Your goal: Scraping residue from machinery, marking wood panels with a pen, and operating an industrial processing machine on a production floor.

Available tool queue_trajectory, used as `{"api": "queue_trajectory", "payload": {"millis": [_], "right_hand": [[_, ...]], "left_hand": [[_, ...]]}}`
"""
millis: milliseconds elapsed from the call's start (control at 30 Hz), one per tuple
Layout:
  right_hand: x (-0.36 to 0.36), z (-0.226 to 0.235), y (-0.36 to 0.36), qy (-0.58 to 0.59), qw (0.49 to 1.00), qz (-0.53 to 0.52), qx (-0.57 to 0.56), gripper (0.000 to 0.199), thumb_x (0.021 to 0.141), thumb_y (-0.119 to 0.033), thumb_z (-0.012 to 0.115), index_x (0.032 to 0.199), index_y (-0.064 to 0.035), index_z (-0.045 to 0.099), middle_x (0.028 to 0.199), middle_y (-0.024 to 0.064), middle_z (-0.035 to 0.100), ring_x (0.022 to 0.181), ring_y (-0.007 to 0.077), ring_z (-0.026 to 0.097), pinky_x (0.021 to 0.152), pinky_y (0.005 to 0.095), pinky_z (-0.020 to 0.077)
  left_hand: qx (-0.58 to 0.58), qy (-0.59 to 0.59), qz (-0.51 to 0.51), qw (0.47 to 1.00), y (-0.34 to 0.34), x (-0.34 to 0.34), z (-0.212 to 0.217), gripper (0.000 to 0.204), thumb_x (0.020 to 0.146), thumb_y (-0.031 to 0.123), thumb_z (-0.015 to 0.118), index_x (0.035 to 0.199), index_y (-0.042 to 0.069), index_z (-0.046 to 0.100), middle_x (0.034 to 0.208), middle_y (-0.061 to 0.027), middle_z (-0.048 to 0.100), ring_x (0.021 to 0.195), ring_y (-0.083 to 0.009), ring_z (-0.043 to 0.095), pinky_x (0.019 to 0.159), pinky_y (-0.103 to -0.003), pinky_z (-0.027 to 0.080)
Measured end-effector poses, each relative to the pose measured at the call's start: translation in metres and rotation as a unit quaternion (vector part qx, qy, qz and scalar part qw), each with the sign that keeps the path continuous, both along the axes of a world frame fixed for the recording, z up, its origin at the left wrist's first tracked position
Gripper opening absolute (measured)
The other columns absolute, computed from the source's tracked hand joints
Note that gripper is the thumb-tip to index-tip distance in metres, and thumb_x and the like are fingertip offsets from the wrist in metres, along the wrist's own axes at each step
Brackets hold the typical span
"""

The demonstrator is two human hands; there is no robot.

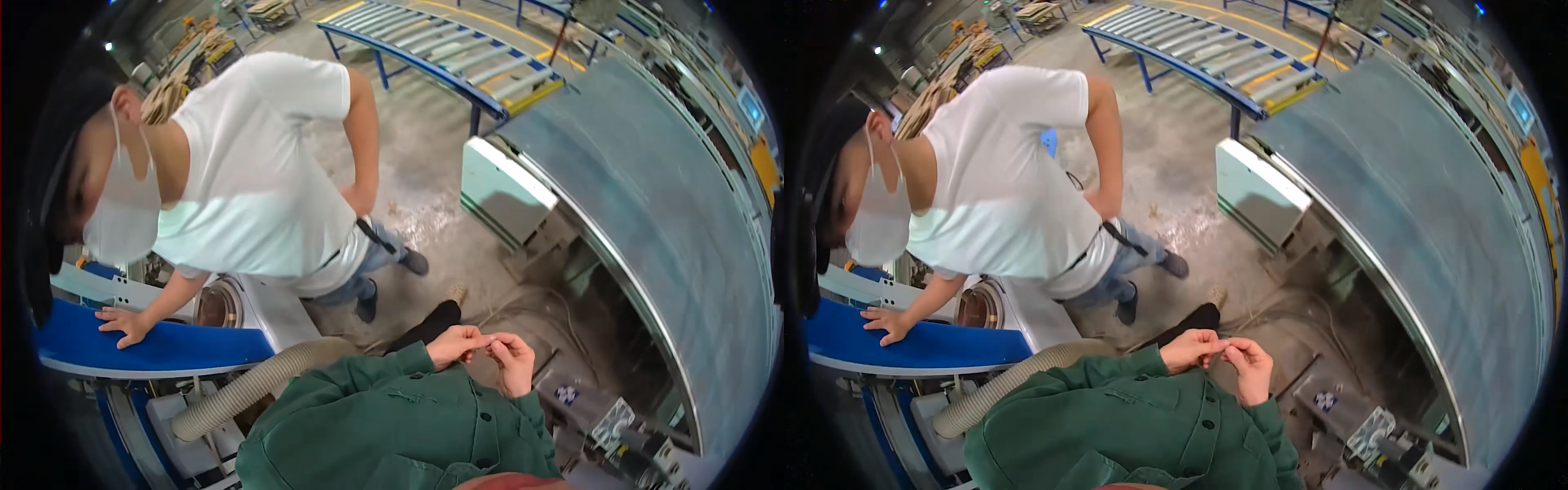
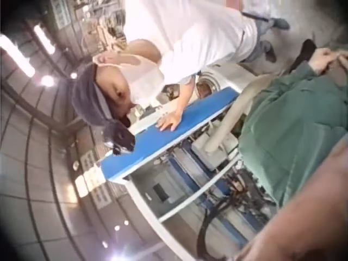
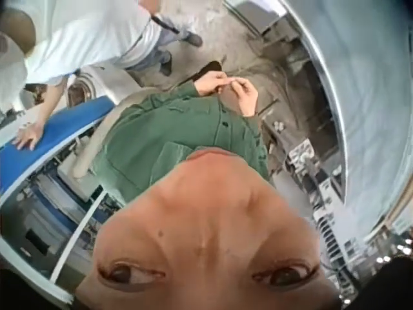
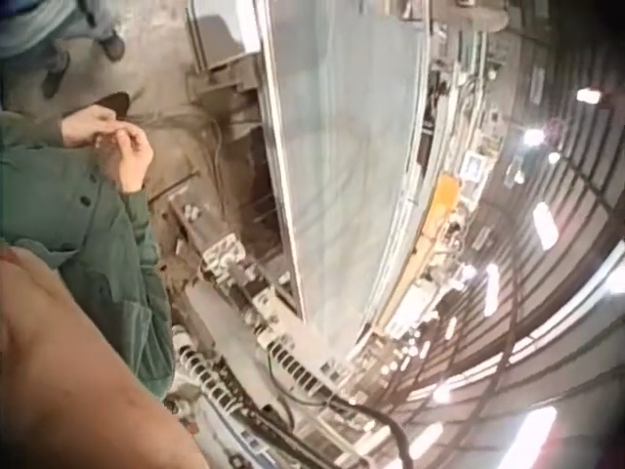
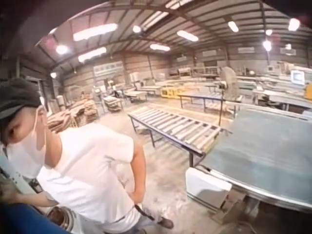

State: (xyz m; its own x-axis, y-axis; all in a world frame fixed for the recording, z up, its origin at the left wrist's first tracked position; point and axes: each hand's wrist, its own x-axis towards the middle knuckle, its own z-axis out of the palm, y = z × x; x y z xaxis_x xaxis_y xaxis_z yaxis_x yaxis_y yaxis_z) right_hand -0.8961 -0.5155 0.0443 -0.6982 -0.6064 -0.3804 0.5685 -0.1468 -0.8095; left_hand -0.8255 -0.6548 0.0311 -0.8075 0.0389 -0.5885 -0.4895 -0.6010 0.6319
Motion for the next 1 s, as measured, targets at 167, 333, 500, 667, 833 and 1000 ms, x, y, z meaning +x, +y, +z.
{"api": "queue_trajectory", "payload": {"millis": [167, 333, 500, 667, 833, 1000], "right_hand": [[-0.07, 0.004, -0.072, 0.037, 0.999, 0.033, -0.013, 0.012, 0.078, 0.002, 0.058, 0.089, 0.0027, 0.057, 0.081, 0.0073, 0.06, 0.069, 0.0126, 0.057, 0.065, 0.0235, 0.0477], [-0.137, 0.028, -0.146, 0.106, 0.99, 0.086, -0.014, 0.013, 0.075, 0.005, 0.06, 0.086, 0.0017, 0.055, 0.079, 0.0055, 0.058, 0.071, 0.0104, 0.056, 0.065, 0.0217, 0.0473], [-0.191, 0.04, -0.214, 0.234, 0.964, 0.124, 0.019, 0.011, 0.077, 0.005, 0.056, 0.086, 0.0008, 0.054, 0.081, 0.0019, 0.057, 0.07, 0.0065, 0.054, 0.064, 0.0181, 0.0441], [-0.229, 0.032, -0.28, 0.25, 0.946, 0.2, -0.051, 0.014, 0.076, 0.004, 0.055, 0.088, -0.0017, 0.051, 0.081, -0.0006, 0.052, 0.071, 0.0043, 0.049, 0.062, 0.0168, 0.0409], [-0.277, 0.049, -0.349, 0.361, 0.886, 0.274, -0.094, 0.02, 0.075, 0.007, 0.048, 0.091, -0.0035, 0.044, 0.08, 0.0002, 0.048, 0.07, 0.0054, 0.045, 0.063, 0.0169, 0.037], [-0.306, 0.046, -0.421, 0.348, 0.867, 0.335, -0.119, 0.021, 0.074, 0.008, 0.049, 0.091, -0.0031, 0.044, 0.082, 0.0025, 0.051, 0.073, 0.0072, 0.048, 0.067, 0.0197, 0.0403]], "left_hand": [[0.03, 0.04, 0.049, 0.998, -0.063, -0.058, -0.003, 0.027, 0.08, 0.031, 0.061, 0.07, 0.01, 0.049, 0.057, 0.0037, 0.043, 0.05, -0.0059, 0.04, 0.046, -0.019, 0.032], [0.062, 0.05, 0.08, 0.994, -0.127, -0.113, 0.002, 0.028, 0.081, 0.033, 0.06, 0.071, 0.01, 0.049, 0.059, 0.0034, 0.043, 0.052, -0.0061, 0.039, 0.046, -0.02, 0.03], [-0.066, 0.066, 0.168, 0.981, -0.179, -0.162, 0.013, 0.03, 0.079, 0.034, 0.062, 0.07, 0.01, 0.049, 0.058, 0.0035, 0.042, 0.051, -0.0056, 0.038, 0.046, -0.02, 0.029], [-0.095, 0.065, 0.232, 0.966, -0.227, -0.187, 0.016, 0.024, 0.081, 0.027, 0.061, 0.07, 0.01, 0.049, 0.057, 0.0045, 0.043, 0.052, -0.0049, 0.039, 0.047, -0.019, 0.03], [-0.11, 0.094, 0.283, 0.948, -0.277, -0.221, 0.031, 0.021, 0.081, 0.026, 0.06, 0.07, 0.011, 0.05, 0.057, 0.005, 0.043, 0.052, -0.0053, 0.039, 0.049, -0.021, 0.032], [-0.132, 0.12, 0.359, 0.916, -0.338, -0.241, 0.029, 0.029, 0.076, 0.031, 0.067, 0.066, 0.011, 0.048, 0.056, 0.0046, 0.043, 0.047, -0.0045, 0.038, 0.043, -0.02, 0.03]]}}
